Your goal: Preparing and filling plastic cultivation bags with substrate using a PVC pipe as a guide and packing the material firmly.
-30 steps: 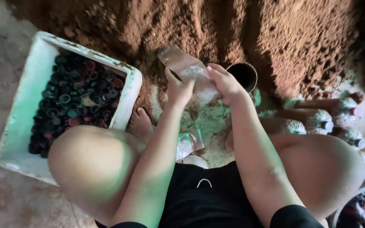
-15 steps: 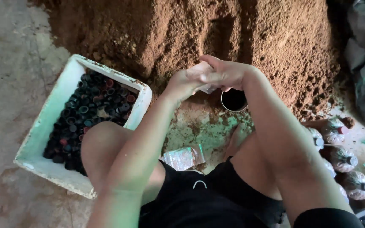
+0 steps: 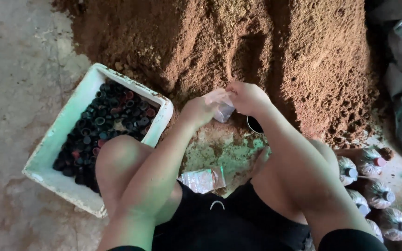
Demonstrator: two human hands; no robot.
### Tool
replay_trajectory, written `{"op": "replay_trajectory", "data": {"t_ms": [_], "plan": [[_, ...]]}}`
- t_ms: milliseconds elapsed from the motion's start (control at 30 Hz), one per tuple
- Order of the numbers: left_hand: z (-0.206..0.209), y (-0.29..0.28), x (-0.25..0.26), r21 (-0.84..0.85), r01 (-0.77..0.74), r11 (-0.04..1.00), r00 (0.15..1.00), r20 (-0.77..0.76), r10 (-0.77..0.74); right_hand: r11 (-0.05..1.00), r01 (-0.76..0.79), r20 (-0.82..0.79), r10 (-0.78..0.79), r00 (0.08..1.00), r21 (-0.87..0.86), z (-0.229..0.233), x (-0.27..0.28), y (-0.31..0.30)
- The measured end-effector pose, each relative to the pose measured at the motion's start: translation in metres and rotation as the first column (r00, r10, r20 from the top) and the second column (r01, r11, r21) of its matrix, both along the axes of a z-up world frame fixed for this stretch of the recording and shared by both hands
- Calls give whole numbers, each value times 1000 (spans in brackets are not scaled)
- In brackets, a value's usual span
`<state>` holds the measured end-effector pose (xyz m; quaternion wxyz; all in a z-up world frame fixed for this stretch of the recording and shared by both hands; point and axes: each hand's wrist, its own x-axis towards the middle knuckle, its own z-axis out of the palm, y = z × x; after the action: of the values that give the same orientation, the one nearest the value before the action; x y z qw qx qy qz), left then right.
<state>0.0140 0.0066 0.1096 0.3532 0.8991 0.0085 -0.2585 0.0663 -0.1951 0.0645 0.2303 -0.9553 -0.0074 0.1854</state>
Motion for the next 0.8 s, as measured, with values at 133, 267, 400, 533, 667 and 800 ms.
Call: {"op": "replay_trajectory", "data": {"t_ms": [133,267,400,533,667,800], "plan": [[-10,13,0,53,-45,998,999,-17,46,999,-39,10,39,999,-20,-5,-7,12],[-17,23,0,64,25,998,1000,9,-25,998,-3,26,5,1000,-60,-9,-6,16],[-35,29,0,41,6,999,998,69,-9,997,34,9,-35,999,65,-18,6,13],[-25,29,0,-75,-113,991,988,98,120,982,61,-54,-52,997,176,-10,2,18],[-25,23,1,-88,-228,970,961,140,239,972,84,-122,-58,991,221,19,-14,38],[-20,14,-4,-153,-297,943,935,154,320,986,138,-103,-129,986,94,7,-15,37]]}}
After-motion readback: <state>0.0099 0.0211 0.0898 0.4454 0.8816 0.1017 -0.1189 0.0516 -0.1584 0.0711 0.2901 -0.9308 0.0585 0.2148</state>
